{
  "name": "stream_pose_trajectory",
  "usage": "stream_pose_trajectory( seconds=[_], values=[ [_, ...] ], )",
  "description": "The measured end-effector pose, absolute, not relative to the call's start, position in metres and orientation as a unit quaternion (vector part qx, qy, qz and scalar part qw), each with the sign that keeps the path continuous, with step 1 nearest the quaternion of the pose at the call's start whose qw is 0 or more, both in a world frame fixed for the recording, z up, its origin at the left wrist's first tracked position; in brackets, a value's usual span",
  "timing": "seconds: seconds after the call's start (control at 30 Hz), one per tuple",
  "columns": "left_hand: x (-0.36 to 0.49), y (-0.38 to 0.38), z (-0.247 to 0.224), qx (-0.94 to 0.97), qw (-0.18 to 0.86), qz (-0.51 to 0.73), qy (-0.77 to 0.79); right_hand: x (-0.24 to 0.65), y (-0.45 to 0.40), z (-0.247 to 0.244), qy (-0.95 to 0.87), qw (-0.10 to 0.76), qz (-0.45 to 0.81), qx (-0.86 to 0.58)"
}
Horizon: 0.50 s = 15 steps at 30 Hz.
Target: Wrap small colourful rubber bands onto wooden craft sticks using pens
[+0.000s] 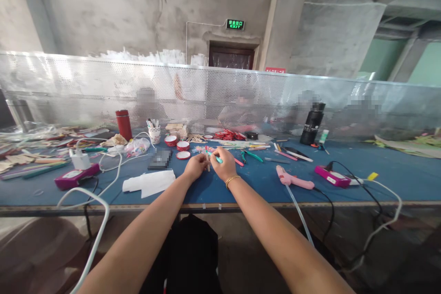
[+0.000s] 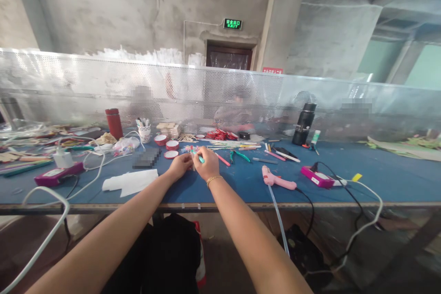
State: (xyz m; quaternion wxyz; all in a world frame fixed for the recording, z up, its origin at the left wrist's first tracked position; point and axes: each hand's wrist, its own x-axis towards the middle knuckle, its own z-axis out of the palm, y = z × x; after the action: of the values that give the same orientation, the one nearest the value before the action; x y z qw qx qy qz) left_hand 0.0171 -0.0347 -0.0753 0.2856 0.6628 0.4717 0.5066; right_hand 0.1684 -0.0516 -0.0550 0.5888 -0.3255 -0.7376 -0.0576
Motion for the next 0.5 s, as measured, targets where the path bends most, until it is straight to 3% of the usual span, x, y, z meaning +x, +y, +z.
stream_pose_trajectory(
  seconds=[0.5],
  values=[
    [0.0145,-0.0279,-0.0810,0.658,0.278,0.519,0.469,0.1671,-0.0534,-0.0537,-0.751,0.581,-0.047,-0.310]
  ],
)
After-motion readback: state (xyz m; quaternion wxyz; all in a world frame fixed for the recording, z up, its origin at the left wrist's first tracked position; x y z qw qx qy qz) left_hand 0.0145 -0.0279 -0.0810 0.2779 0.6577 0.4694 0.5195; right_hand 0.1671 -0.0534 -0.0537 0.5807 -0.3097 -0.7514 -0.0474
